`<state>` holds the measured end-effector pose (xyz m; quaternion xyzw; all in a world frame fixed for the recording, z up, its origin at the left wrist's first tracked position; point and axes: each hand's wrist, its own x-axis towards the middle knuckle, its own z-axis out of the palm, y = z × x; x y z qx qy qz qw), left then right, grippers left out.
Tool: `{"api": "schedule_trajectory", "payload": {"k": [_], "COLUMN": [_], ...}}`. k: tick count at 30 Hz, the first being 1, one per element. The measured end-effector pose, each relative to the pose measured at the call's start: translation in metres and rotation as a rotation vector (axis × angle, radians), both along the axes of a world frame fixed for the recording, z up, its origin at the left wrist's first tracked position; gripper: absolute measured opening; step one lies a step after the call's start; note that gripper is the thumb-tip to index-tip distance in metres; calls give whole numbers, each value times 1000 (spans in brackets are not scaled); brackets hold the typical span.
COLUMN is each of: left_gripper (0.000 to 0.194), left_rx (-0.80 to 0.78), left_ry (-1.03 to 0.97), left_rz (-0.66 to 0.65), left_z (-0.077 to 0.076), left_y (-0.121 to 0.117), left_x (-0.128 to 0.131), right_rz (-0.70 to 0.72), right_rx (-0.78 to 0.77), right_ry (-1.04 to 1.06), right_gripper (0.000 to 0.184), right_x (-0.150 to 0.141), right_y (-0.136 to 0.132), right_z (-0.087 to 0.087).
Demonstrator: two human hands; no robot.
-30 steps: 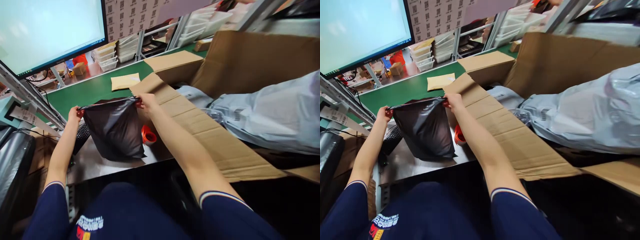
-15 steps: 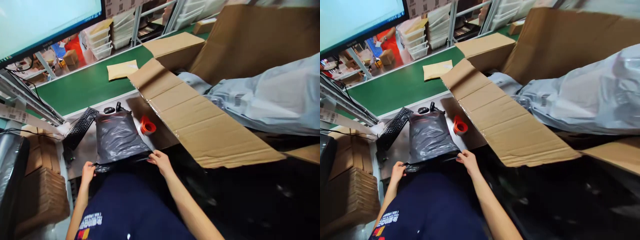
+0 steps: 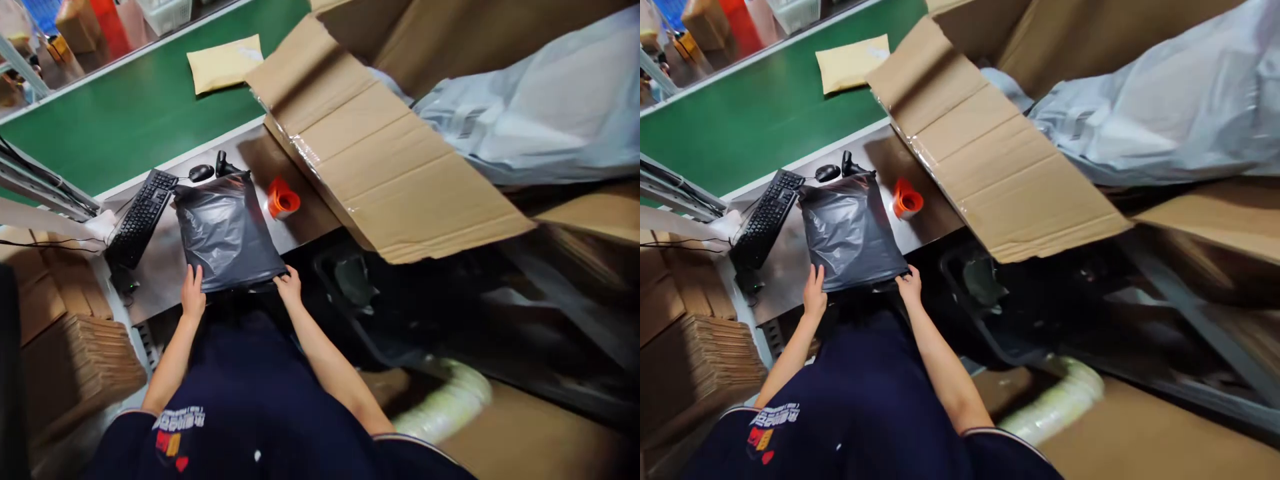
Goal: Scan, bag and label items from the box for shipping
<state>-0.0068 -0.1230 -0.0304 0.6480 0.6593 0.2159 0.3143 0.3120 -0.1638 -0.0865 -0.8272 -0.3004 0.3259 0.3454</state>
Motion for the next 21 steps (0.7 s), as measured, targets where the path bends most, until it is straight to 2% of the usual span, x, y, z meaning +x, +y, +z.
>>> {"api": "schedule_trajectory", "payload": {"k": [3,5,7,10,13,17,19,21], "left_gripper": [82,76,73,70,61,52,48,42], "left_rx": [-39,-83,-105,-86,-73,-45,-44,-93], "left_ry": [-165,-165,-144,-119,-51,49,45,-68], "left_rz": [324,462,485,384,283,424,502,565], "left_z": [-4,-5,-4,-5,-3,3,5,6], "left_y": [10,9,3,-11,-25,-36,-38,-40], "left_x": [-17,-27,-33,-37,-39,-39,-40,-41], "right_rz": [13,55,111,200,278,527,565,526], "right_rx": [-10,-29,-71,-147,-138,16,-43,-136], "right_ry": [-20,-45,-61,-67,-127,-348,-313,-221], "right_gripper": [39,33,32,32,47,83,83,76], "right_x": [7,11,16,22,21,7,8,19], "right_y": [1,3,3,-6,-20,-20,-10,1], "right_z": [0,2,6,12,20,29,28,24]}}
